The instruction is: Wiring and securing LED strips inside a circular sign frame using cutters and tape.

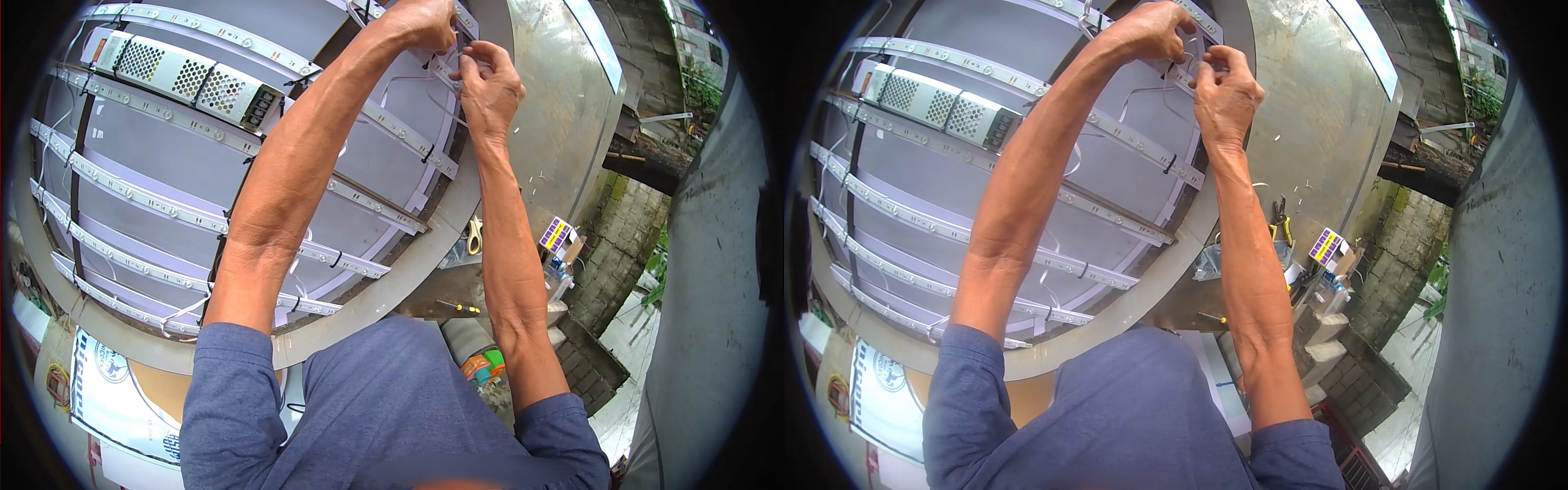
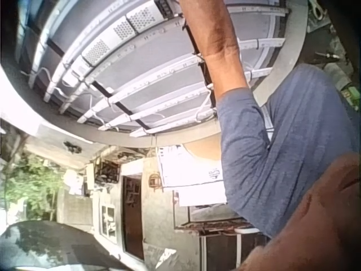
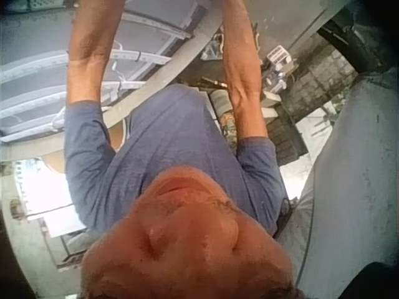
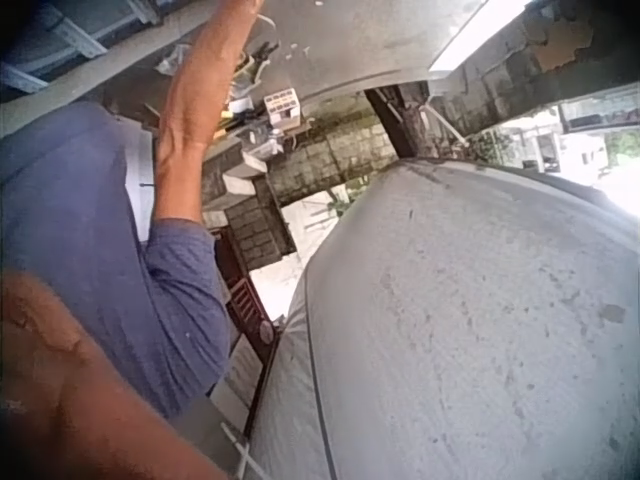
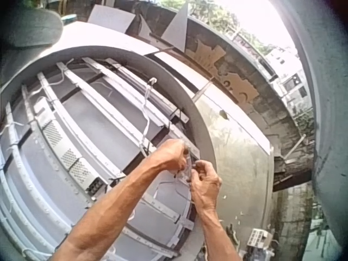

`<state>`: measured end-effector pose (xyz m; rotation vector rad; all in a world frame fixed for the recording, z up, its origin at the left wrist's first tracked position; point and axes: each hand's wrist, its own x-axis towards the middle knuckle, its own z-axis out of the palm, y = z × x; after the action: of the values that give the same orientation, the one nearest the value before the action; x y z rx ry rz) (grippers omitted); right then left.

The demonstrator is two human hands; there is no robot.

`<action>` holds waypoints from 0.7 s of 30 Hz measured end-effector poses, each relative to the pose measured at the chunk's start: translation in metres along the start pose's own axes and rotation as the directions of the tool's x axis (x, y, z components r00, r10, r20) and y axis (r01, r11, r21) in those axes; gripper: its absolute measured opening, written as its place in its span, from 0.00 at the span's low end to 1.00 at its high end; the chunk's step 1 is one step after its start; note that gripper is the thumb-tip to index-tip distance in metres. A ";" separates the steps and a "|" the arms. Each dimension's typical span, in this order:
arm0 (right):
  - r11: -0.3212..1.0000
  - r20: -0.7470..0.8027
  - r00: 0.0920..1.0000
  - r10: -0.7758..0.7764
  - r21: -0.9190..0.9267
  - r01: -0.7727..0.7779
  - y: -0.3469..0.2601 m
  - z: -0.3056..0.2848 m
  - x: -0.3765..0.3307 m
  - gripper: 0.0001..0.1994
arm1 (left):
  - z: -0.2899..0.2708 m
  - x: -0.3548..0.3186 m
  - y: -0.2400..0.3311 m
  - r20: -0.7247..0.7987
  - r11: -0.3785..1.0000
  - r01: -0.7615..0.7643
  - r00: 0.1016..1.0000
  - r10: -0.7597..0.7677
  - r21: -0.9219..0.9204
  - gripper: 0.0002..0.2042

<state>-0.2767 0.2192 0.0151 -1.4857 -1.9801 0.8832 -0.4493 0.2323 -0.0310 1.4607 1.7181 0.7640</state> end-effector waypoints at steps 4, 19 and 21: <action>0.974 0.018 0.988 -0.153 -0.168 0.154 0.008 0.005 0.004 0.10 | 0.001 -0.007 0.002 -0.063 1.000 -0.004 0.998 0.005 0.013 0.11; 0.989 0.042 0.992 -0.118 -0.079 0.121 0.009 0.010 0.004 0.09 | -0.010 -0.016 0.006 0.004 0.988 0.150 0.989 -0.150 -0.047 0.14; 0.992 0.033 0.992 -0.123 -0.037 0.124 0.011 0.011 0.004 0.08 | -0.008 -0.016 0.007 -0.073 0.988 0.133 0.988 -0.139 -0.082 0.16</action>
<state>-0.2788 0.2231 0.0000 -1.3618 -2.0982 0.8240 -0.4510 0.2180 -0.0179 1.2625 1.8063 0.8139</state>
